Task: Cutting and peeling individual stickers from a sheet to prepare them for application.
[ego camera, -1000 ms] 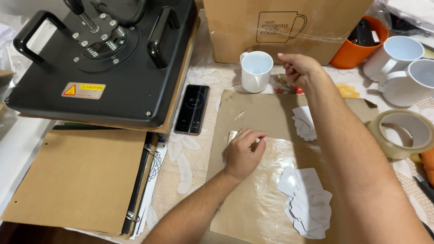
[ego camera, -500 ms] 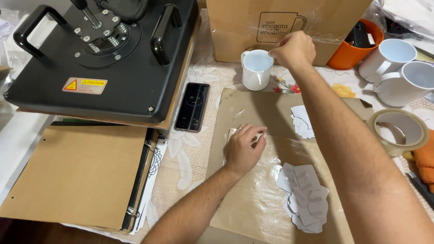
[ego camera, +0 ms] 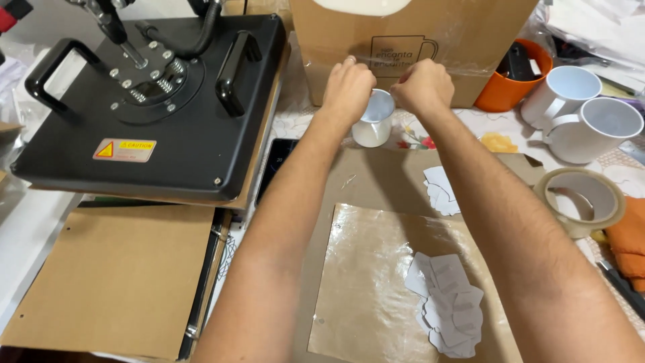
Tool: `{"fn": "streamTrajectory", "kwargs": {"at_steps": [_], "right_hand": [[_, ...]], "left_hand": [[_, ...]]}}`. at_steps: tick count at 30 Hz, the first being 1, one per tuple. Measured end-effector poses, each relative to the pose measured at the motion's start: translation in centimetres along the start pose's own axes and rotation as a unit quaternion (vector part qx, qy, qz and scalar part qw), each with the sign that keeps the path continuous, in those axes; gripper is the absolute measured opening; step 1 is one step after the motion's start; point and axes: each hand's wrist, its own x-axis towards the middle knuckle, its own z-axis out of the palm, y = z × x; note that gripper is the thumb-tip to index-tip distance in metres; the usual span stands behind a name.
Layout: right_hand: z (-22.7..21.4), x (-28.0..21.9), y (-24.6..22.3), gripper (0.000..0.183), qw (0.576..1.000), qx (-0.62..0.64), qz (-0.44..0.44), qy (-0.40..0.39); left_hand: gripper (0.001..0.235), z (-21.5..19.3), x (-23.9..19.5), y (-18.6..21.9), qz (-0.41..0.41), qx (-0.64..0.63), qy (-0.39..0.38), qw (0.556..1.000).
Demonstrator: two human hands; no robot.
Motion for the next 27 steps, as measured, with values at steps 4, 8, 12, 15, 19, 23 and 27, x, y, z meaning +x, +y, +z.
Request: {"fn": "streamTrajectory", "kwargs": {"at_steps": [4, 8, 12, 15, 19, 23, 27], "right_hand": [[0.2, 0.4, -0.1, 0.021, 1.0, -0.01, 0.001, 0.001], [-0.5, -0.1, -0.8, 0.02, 1.0, -0.012, -0.001, -0.007], [-0.1, 0.1, -0.2, 0.01, 0.998, 0.045, -0.011, 0.033], [-2.6, -1.4, -1.1, 0.012, 0.995, 0.085, -0.03, 0.049], [-6.8, -6.0, 1.2, 0.014, 0.97, 0.233, -0.07, 0.007], [-12.1, -14.2, 5.1, 0.028, 0.868, 0.475, -0.082, -0.122], [-12.8, -20.4, 10.9, 0.039, 0.779, 0.597, -0.075, -0.178]], "left_hand": [[0.023, 1.3, 1.6, 0.1, 0.02, -0.007, -0.053, 0.998], [0.015, 3.0, 2.2, -0.3, 0.035, -0.049, -0.058, 0.997], [0.008, 4.1, 2.2, 0.0, 0.061, -0.048, -0.007, 0.997], [0.014, 4.1, 2.3, -0.1, 0.04, -0.042, -0.027, 0.998], [0.037, -2.0, 0.5, 0.4, -0.064, -0.141, -0.075, 0.985], [0.013, -12.1, -5.9, 5.2, -0.294, -0.602, 0.061, 0.74], [0.04, -18.5, -12.3, 11.9, -0.227, -0.811, -0.063, 0.536]]}}
